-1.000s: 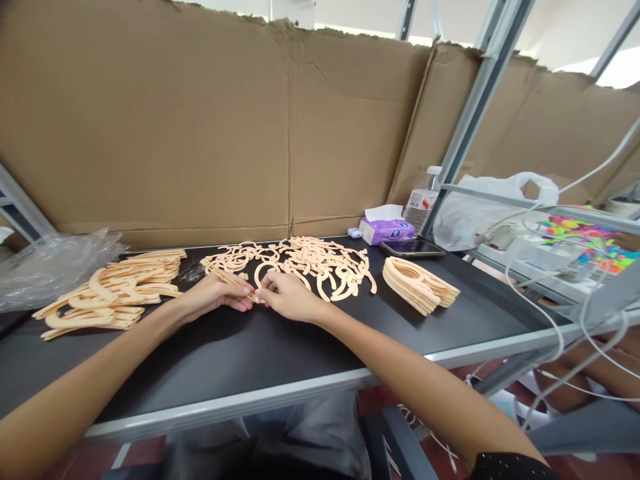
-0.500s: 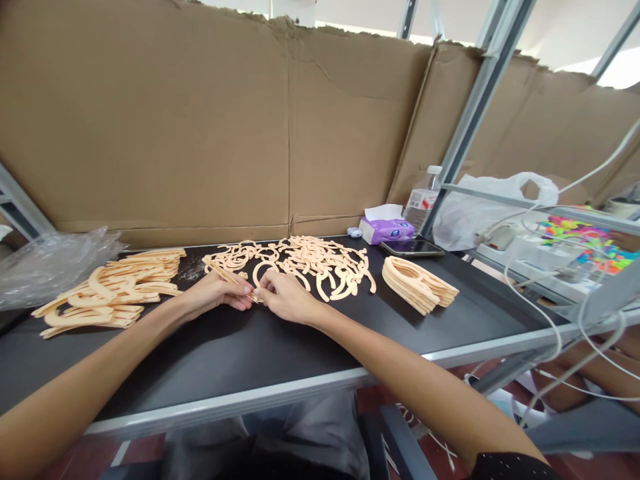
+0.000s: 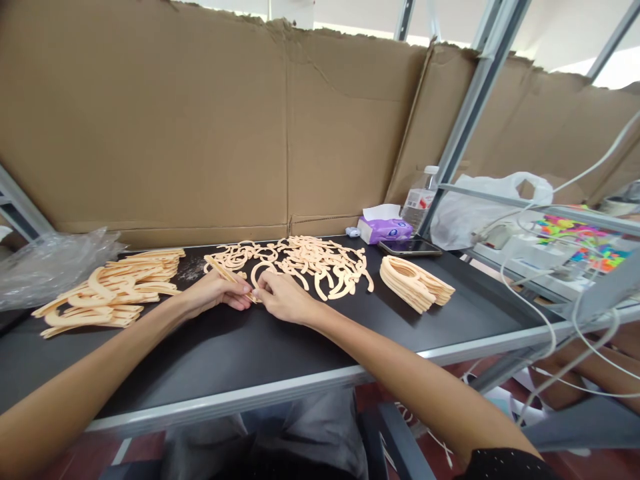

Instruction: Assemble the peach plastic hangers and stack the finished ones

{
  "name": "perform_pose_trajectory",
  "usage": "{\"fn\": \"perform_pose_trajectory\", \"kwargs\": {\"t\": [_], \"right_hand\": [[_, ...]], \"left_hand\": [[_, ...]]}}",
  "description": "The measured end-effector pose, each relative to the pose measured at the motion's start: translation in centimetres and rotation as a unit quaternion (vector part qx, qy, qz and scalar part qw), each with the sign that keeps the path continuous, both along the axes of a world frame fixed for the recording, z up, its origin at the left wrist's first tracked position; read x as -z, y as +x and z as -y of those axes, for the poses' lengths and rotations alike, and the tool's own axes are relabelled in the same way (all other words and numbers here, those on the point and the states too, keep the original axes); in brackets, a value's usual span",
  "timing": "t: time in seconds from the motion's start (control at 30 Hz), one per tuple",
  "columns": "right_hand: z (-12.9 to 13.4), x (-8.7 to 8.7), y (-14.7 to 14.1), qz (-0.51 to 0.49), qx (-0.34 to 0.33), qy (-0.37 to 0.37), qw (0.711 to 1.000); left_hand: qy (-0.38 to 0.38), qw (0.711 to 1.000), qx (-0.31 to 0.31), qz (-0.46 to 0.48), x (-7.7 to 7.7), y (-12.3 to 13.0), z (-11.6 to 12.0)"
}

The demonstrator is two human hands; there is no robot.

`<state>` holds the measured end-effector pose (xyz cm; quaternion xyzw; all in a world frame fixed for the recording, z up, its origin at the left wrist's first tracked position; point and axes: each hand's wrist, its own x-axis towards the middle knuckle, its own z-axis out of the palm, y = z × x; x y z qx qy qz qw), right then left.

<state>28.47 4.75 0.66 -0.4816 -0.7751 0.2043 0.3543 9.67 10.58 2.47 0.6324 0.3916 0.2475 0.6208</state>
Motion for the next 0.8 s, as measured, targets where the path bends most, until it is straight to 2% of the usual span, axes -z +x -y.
{"fn": "perform_pose_trajectory", "kwargs": {"t": [0.47, 0.8], "right_hand": [[-0.12, 0.60, -0.01, 0.044, 0.010, 0.073, 0.996], [-0.36, 0.79, 0.13, 0.019, 0.006, 0.058, 0.998]], "left_hand": [[0.008, 1.000, -0.021, -0.008, -0.14, 0.20, 0.29], [0.024, 1.000, -0.010, -0.001, 0.06, -0.09, 0.35]]}}
